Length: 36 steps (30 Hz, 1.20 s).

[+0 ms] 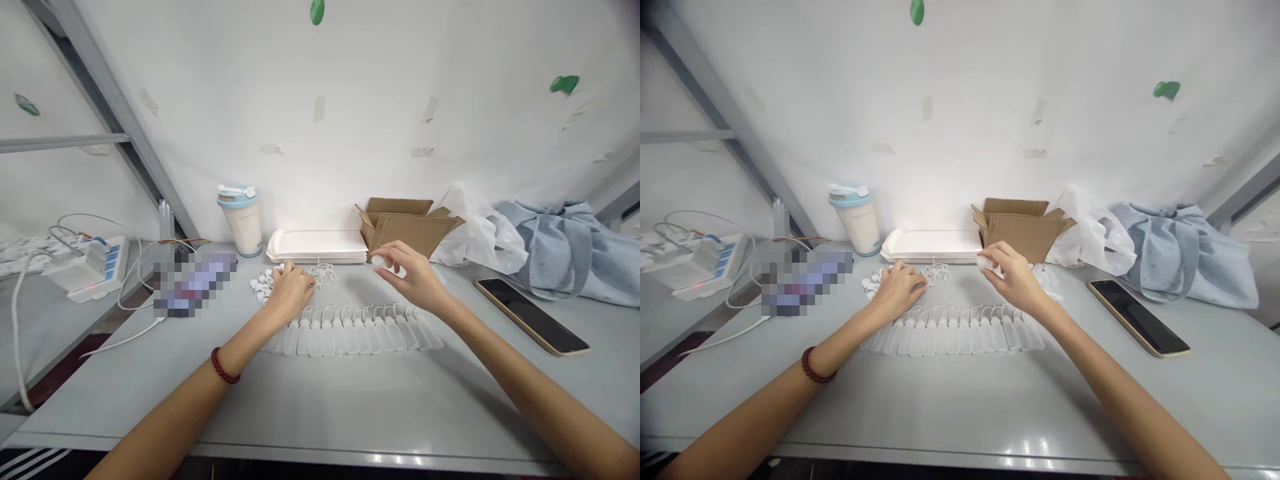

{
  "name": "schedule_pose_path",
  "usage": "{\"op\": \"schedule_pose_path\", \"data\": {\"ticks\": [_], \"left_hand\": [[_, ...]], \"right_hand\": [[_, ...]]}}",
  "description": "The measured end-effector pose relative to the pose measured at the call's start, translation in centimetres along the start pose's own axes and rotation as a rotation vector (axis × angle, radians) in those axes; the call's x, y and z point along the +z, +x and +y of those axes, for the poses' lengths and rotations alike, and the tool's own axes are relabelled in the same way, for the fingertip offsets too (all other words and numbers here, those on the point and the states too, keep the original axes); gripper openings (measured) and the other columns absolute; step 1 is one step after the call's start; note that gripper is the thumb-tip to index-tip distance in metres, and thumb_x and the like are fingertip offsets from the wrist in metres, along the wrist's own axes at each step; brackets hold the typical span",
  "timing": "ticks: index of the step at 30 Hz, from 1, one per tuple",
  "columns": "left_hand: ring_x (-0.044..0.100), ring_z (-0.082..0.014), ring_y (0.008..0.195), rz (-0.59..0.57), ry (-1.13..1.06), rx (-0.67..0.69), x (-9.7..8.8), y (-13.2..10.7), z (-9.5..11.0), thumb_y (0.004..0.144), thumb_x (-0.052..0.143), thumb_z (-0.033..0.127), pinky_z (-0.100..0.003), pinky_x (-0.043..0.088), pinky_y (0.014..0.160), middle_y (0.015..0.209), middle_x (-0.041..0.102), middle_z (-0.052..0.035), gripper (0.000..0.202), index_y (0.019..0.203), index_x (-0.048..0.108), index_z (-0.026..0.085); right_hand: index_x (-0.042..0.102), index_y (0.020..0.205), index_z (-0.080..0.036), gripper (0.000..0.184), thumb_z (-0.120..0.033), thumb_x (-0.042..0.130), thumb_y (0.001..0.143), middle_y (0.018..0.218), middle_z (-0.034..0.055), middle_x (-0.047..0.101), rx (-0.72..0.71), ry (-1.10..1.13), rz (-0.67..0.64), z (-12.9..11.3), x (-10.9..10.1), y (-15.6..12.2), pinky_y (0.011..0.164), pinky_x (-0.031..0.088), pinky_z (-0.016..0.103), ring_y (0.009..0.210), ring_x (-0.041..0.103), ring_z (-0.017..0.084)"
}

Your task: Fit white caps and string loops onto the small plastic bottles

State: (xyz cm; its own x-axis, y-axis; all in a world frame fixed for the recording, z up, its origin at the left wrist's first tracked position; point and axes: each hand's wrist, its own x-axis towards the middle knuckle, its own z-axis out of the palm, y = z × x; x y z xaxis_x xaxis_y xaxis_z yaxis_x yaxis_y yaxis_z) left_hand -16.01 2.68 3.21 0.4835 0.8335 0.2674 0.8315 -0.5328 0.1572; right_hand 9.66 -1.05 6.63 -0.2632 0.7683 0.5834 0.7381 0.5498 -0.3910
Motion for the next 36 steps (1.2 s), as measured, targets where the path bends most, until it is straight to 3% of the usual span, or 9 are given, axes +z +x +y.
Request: {"op": "schedule_pose_path", "data": {"ticks": [2,5,8,11,13,18,24,30,36], "left_hand": [[0.05,-0.0319,0.096,0.017,-0.015,0.004,0.1,0.2,0.0,0.085,0.055,0.019,-0.044,0.036,0.076,0.085,0.066,-0.011,0.018,0.084,0.073,0.018],[0.051,-0.0303,0.095,0.051,-0.049,-0.006,-0.1,0.3,-0.1,0.086,0.054,0.02,-0.043,0.038,0.077,0.087,0.066,-0.0103,0.019,0.084,0.072,0.018],[0.053,-0.0265,0.093,0.14,-0.151,-0.022,-0.4,0.0,-0.3,0.087,0.052,0.022,-0.04,0.041,0.078,0.088,0.068,-0.0071,0.019,0.086,0.071,0.02],[0.056,-0.0229,0.09,0.289,-0.339,-0.014,-0.7,-0.6,-0.2,0.085,0.055,0.023,-0.036,0.043,0.079,0.086,0.071,-0.0036,0.016,0.083,0.07,0.021],[0.057,-0.0221,0.089,0.327,-0.42,-0.015,-0.8,-0.9,-0.1,0.084,0.056,0.025,-0.035,0.044,0.079,0.086,0.072,-0.0023,0.015,0.082,0.07,0.022],[0.059,-0.0228,0.092,0.258,-0.44,-0.05,-0.4,-1.2,0.3,0.083,0.054,0.025,-0.035,0.046,0.079,0.089,0.073,-0.0017,0.017,0.082,0.071,0.022],[0.064,-0.0242,0.087,0.007,-0.415,-0.11,-0.9,-1.0,0.0,0.08,0.052,0.028,-0.035,0.047,0.076,0.088,0.074,-0.0022,0.02,0.078,0.071,0.021],[0.065,-0.0209,0.077,0.014,-0.741,-0.28,-1.5,-0.9,-0.1,0.077,0.057,0.031,-0.03,0.047,0.067,0.08,0.074,-0.0037,0.017,0.075,0.069,0.019],[0.063,-0.016,0.075,-0.046,-1.117,-0.503,-1.1,-0.4,-0.8,0.075,0.062,0.039,-0.024,0.043,0.057,0.092,0.074,-0.0092,0.025,0.08,0.068,0.015]], "right_hand": [[0.061,0.096,-0.021,0.012,-0.024,0.057,0.085,0.096,0.0071,0.061,0.04,0.061,0.117,-0.8,0.1,-1.4,0.063,0.048,0.03,0.069,0.055,0.015],[0.059,0.091,-0.021,0.011,-0.027,0.061,0.082,0.096,0.0069,0.061,0.181,0.228,0.177,-1.7,0.9,-2.8,0.068,0.049,0.03,0.084,0.059,0.018],[0.056,0.083,-0.021,0.012,-0.029,0.064,0.079,0.095,0.0059,0.061,0.317,0.438,0.176,-2.2,1.9,-3.3,0.074,0.048,0.031,0.094,0.059,0.02],[0.054,0.081,-0.02,0.016,-0.031,0.066,0.078,0.093,0.0049,0.06,0.375,0.54,0.135,-2.7,2.7,-3.5,0.07,0.047,0.031,0.085,0.059,0.018],[0.055,0.083,-0.02,0.018,-0.032,0.066,0.077,0.094,0.0051,0.06,0.408,0.561,0.107,-3.0,3.0,-3.6,0.068,0.046,0.031,0.079,0.058,0.016],[0.054,0.075,-0.019,0.017,-0.031,0.066,0.076,0.091,0.0056,0.058,0.397,0.583,0.078,-3.4,3.3,-4.0,0.069,0.047,0.031,0.084,0.058,0.018],[0.055,0.072,-0.019,0.015,-0.028,0.064,0.08,0.091,0.0057,0.06,0.32,0.505,0.052,-4.0,3.3,-4.1,0.072,0.046,0.031,0.085,0.058,0.018],[0.055,0.075,-0.02,0.012,-0.026,0.062,0.083,0.093,0.0056,0.06,0.266,0.496,0.051,-4.8,3.1,-4.3,0.072,0.046,0.031,0.083,0.058,0.017],[0.054,0.077,-0.02,0.011,-0.024,0.062,0.083,0.092,0.0047,0.059,0.241,0.529,0.052,-5.2,3.2,-4.4,0.071,0.047,0.031,0.081,0.059,0.016]]}}
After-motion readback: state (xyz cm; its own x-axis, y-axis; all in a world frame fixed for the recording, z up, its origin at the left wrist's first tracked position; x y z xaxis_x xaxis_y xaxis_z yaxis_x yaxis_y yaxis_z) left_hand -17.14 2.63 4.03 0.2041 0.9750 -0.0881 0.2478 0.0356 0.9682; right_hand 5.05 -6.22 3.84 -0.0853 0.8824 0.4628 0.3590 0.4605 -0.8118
